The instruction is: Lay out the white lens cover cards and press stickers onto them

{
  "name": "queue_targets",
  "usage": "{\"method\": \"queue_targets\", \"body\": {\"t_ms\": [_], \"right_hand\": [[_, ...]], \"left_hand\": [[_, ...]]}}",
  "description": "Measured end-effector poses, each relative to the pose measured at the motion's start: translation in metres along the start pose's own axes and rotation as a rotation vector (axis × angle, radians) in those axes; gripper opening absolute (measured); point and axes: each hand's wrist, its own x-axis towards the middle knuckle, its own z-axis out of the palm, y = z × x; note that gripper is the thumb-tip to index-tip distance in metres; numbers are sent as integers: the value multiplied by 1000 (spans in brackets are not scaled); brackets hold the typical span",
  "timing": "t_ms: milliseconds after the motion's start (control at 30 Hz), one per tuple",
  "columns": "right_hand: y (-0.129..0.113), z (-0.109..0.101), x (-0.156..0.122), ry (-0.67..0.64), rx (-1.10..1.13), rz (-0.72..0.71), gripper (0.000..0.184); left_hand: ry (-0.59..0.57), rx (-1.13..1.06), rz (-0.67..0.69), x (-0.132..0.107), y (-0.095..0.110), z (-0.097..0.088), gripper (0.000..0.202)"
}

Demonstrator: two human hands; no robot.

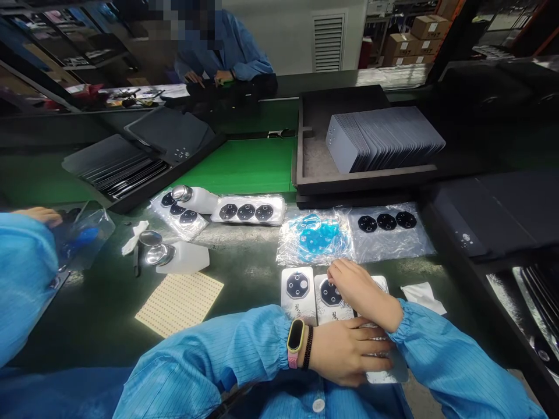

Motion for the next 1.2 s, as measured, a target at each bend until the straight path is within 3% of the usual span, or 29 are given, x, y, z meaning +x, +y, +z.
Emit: {"method": "queue_targets", "body": {"t_ms": [433,667,867,1200], "right_hand": [[-2,0,5,11,-8,-33,24],[6,3,1,50,-18,-79,25],[9,4,3,90,-50,-147,28],[-8,-4,-11,51,-61,-125,29]], "left_hand": [[34,-162,36,0,-1,10,44],[26,-166,53,1,-2,12,44],[75,-42,-16,0,3,16,47],[68,-123,-15,2,1,16,44]]}}
